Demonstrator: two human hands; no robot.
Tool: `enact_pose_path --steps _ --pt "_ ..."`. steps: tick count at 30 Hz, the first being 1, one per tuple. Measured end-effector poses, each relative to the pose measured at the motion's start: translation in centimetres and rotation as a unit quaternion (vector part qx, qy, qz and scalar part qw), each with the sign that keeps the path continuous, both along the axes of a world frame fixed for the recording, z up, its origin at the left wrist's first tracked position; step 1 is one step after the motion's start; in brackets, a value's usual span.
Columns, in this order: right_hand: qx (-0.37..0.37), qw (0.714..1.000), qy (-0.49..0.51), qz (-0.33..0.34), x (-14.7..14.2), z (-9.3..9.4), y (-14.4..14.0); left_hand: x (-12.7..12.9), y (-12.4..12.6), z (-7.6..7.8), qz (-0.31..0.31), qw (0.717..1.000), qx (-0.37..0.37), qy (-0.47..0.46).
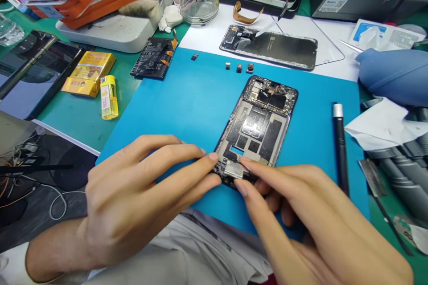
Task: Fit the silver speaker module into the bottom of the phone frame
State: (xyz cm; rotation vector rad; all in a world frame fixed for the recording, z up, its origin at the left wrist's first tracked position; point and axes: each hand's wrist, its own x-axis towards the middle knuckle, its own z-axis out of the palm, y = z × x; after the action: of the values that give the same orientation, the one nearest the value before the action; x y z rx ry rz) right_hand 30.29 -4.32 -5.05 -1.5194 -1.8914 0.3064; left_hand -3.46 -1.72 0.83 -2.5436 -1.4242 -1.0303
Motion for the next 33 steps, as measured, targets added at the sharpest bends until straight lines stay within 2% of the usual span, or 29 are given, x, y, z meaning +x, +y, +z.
enact_pose_path --steps 6,16,22,28,30,33 --pt "0.002 1.0 0.002 -0.009 0.7 -0.8 -0.3 0.5 0.0 0.7 0.017 0.999 -0.045 0.017" --pt "0.006 0.999 0.025 -0.025 0.5 -0.6 -0.8 2.5 -0.3 1.1 0.06 0.997 -0.044 0.024" --pt "0.007 0.998 0.054 -0.031 -2.0 0.8 -0.2 3.2 -1.1 1.1 0.084 0.995 -0.054 0.017" --pt "0.018 0.996 0.087 -0.033 -5.0 3.0 0.8 2.1 -0.8 1.5 0.049 0.991 -0.121 -0.038" --pt "0.021 0.996 0.08 -0.032 -4.4 2.8 0.5 2.0 -0.5 1.6 0.039 0.988 -0.145 -0.038" --pt "0.018 0.999 0.049 -0.013 -2.2 1.2 -0.6 2.3 -0.1 1.9 0.041 0.986 -0.16 -0.008"
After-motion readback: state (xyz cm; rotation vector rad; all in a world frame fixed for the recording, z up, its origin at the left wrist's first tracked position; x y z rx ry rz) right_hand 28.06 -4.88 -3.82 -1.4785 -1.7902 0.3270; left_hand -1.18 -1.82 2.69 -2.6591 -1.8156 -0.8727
